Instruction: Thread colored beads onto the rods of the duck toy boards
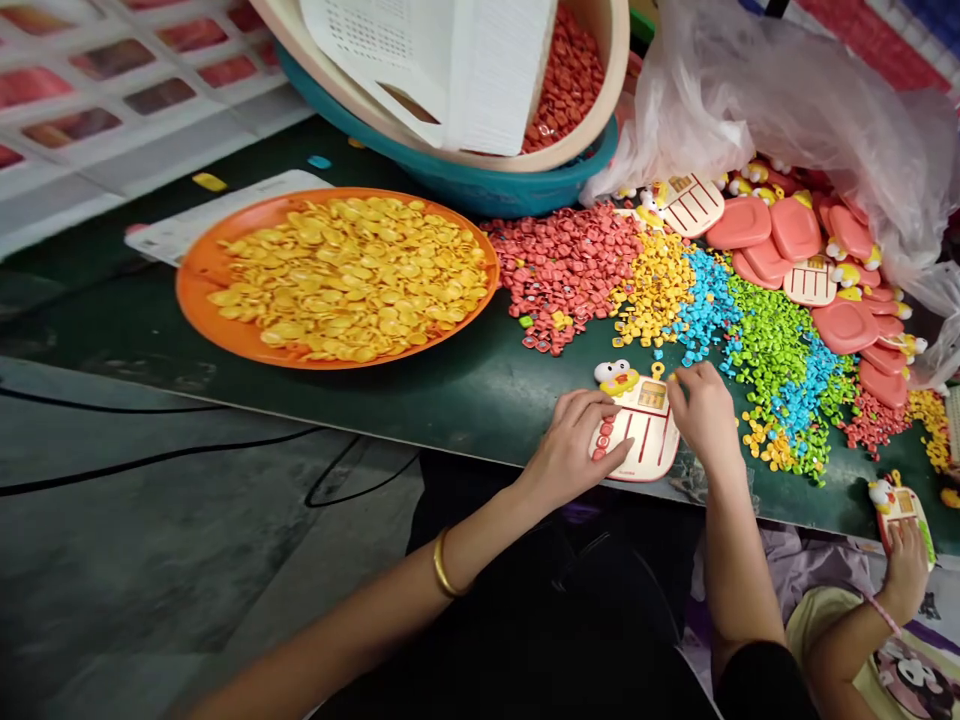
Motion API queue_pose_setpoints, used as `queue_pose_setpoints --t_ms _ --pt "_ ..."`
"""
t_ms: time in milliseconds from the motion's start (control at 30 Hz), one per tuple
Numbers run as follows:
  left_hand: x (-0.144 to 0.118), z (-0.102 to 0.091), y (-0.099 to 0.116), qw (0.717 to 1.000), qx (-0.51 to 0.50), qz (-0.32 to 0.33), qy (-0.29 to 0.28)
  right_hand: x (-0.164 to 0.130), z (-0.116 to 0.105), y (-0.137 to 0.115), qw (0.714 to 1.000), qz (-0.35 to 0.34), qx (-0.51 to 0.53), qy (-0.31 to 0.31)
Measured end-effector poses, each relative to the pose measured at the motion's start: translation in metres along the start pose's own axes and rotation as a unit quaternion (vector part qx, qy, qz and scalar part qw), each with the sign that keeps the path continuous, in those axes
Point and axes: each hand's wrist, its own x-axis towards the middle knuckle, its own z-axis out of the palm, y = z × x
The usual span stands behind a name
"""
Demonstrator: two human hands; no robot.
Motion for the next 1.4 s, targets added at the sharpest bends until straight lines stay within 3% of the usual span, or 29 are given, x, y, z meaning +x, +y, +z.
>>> queue_pose_setpoints --t_ms 100,267,467,600,700,767,900,1067,1200,1300,1400 --pt "0.001 0.000 0.000 1.000 -0.003 0.004 -0.011 -0.025 -0.002 0.005 0.999 0.022 -0.029 -0.033" --pt "0.003 0.000 0.002 0.998 -0.003 0.030 -0.052 -0.037 0.021 0.004 0.997 0.008 -0.071 0.039" --pt "0.004 -0.001 0.004 0.998 -0.019 0.015 -0.050 -0.062 0.037 -0.006 0.992 -0.076 0.067 0.074" --pt "0.005 0.000 0.003 0.999 -0.013 0.011 -0.042 -0.027 0.042 -0.014 0.984 -0.077 0.142 0.070" --pt "0.005 -0.001 0.004 0.997 0.005 0.025 -0.068 0.023 0.043 -0.011 0.991 -0.009 0.086 0.103" --pt "0.005 -0.002 0.004 0.996 0.010 0.036 -0.082 0.051 0.045 -0.006 0.996 0.003 0.026 0.081" --pt "0.004 -0.003 0.006 0.995 0.013 0.056 -0.082 0.072 0.047 0.000 0.999 -0.016 -0.024 0.021" --pt "0.002 -0.001 0.005 0.987 0.015 0.126 -0.099 0.037 0.025 0.007 0.990 0.000 0.130 0.058" --pt "0.004 -0.003 0.005 0.983 0.004 0.137 -0.119 -0.009 0.017 0.015 0.944 0.105 0.305 0.066" --pt "0.006 -0.005 0.007 0.986 0.014 0.117 -0.116 -0.028 0.029 0.017 0.930 0.150 0.314 0.117" --pt "0.008 -0.006 0.008 0.989 0.029 0.089 -0.110 -0.036 0.041 0.013 0.940 0.134 0.246 0.194"
